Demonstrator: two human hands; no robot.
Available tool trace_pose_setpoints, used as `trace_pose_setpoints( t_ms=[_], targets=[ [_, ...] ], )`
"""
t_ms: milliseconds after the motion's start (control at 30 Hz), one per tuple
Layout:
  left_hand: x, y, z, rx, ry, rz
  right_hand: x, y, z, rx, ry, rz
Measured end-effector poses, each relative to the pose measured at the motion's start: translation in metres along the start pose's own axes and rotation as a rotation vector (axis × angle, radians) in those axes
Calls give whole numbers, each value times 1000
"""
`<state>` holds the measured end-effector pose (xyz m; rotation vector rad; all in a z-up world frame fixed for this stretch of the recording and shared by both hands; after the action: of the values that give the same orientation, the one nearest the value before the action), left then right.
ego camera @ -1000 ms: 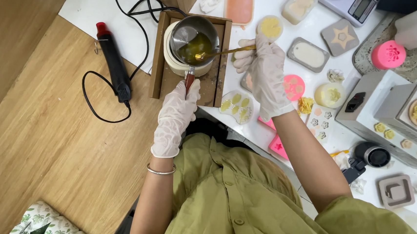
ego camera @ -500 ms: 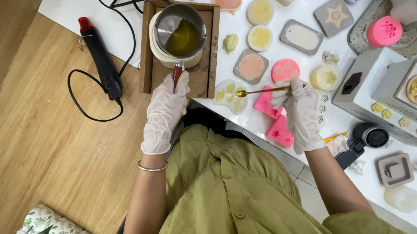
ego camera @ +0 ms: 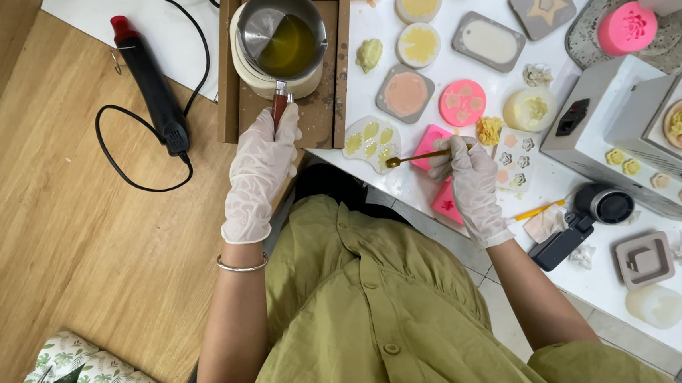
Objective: The recorder is decorating a candle base with small wax shapes and pouring melted yellow wax into molds and over decorative elements.
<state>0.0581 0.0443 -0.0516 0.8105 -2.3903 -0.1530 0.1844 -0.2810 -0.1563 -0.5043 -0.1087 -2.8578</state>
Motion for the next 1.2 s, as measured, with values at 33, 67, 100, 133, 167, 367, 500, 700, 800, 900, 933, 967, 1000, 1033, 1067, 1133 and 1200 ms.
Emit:
trace_pose_setpoints(
  t_ms=[33,67,100,133,167,367,500,700,800,900,933,967,1000,1033,1067,1133,1200],
  targets=[
    [0,0,0,7,1,-2,1,-2,5,14,34,15],
    [0,0,0,8,1,-2,2,-3,7,15,35,15],
    [1,0,0,13,-2,-3,2,-3,10,54,48,4],
    [1,0,0,19,-5,-4,3,-3,14,94,62,-8],
    [1,0,-1,20,-6,-4,1,-3,13,94,63,-8],
    [3,3,-4,-25,-9,-18,-3,-5,16,64,142,21],
    [4,2,-2,10,7,-11,-3,-7,17,112,128,45],
    [4,3,-2,-13,8,-22,-4,-24,75,45,178,29],
    [6,3,-4,17,16,-18,-8,-50,125,-132,255,47],
    [6,3,-4,2,42,-28,-18,-88,164,-271,354,115],
    [6,3,-3,-5,48,-33,-21,-104,177,-317,408,156],
    [4,4,-2,-4,46,-37,-27,-117,179,-319,410,160],
    [3,4,0,-35,55,-40,-33,-135,179,-270,392,190],
    [2,2,3,-64,64,-40,-38,-150,179,-217,373,218],
    [2,2,3,-61,64,-39,-46,-156,169,-214,375,219],
    [1,3,2,-105,68,-56,-68,-173,144,-264,275,253],
    [-1,3,4,-92,66,-57,-78,-180,134,-262,250,254]
  ],
)
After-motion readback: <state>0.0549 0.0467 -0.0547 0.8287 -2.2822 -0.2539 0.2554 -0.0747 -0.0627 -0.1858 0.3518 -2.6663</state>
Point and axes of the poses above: each hand's wrist, its own x-axis away from the middle knuckle, its own y-axis out of the back of the hand, z = x × y, the point moved 9 cm from there along -x, towards the middle knuckle, and after that the axes turned 5 degrees about -z, right-handed, at the moved point
